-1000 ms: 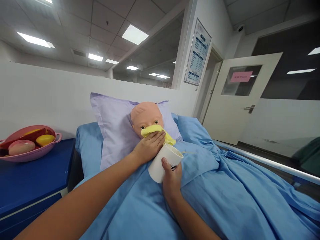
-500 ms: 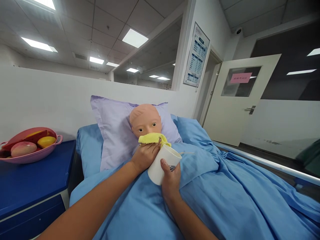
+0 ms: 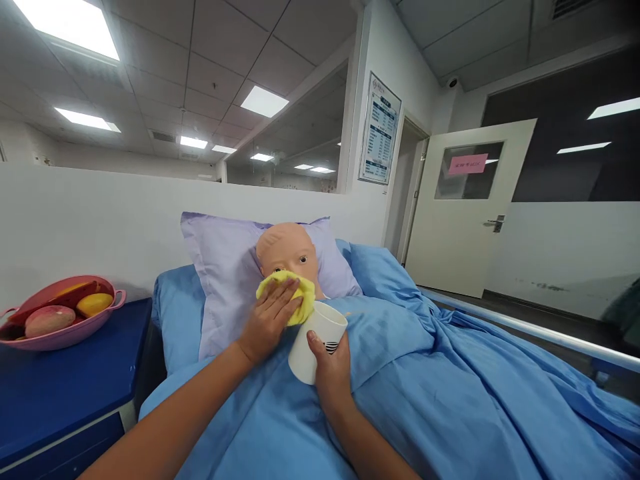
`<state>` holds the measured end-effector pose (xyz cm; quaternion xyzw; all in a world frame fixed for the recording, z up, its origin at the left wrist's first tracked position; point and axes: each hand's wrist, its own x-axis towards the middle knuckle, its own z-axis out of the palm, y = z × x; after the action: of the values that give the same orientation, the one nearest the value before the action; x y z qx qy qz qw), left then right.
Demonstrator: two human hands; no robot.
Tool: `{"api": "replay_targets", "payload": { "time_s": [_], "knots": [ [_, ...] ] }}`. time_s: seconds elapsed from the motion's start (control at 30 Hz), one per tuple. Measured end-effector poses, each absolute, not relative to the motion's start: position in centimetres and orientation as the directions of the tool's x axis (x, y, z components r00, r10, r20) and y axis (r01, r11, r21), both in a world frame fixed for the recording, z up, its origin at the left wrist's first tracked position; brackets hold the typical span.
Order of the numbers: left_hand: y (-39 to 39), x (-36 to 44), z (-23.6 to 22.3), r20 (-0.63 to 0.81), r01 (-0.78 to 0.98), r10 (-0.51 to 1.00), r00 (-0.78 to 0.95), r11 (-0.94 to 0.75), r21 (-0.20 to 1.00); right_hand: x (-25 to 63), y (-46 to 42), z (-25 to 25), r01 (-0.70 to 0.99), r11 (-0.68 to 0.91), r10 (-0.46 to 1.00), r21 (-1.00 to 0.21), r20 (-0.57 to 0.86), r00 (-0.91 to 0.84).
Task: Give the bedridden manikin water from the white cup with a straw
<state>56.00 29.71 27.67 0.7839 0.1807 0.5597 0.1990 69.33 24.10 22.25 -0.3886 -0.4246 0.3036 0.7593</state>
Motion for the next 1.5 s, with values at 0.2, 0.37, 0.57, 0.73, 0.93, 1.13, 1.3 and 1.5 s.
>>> {"api": "replay_targets", "payload": {
  "time_s": [0.2,0.37,0.57,0.73,0.93,1.13,1.3,1.5],
  "knots": [
    [30.1,58.3,31.2,0.885,0.179,0.313,0.345,-0.948,0.265,69.3,24.1,22.8,-0.153,0.529,0.786,-0.834,0.414,0.459],
    [31.4,59.2,31.3,0.813,0.148,0.318,0.488,-0.948,0.282,69.3,24.0,22.8,-0.163,0.514,0.794,-0.842,0.395,0.462],
    [32.3,59.1,30.1,0.827,0.139,0.295,0.478,-0.955,0.261,69.4,24.1,22.6,-0.149,0.516,0.786,-0.844,0.397,0.474],
    [32.8,58.8,28.4,0.81,0.315,0.16,0.564,-0.949,-0.031,69.4,24.2,22.4,-0.125,0.538,0.761,-0.833,0.417,0.498],
    [32.6,57.0,25.8,0.751,0.451,-0.028,0.66,-0.784,-0.426,69.4,24.3,22.0,-0.145,0.527,0.777,-0.837,0.406,0.482],
    [31.7,55.8,29.2,0.7,0.361,-0.15,0.699,-0.77,-0.526,69.4,24.5,22.0,-0.107,0.531,0.765,-0.841,0.421,0.488],
    [31.7,58.6,32.4,0.799,0.413,-0.151,0.583,-0.792,-0.451,69.5,24.4,22.3,-0.127,0.49,0.794,-0.862,0.381,0.474],
    [33.6,60.2,30.9,0.736,0.505,-0.097,0.67,-0.667,-0.548,69.4,24.2,22.4,-0.124,0.509,0.784,-0.852,0.4,0.474]
  ]
}}
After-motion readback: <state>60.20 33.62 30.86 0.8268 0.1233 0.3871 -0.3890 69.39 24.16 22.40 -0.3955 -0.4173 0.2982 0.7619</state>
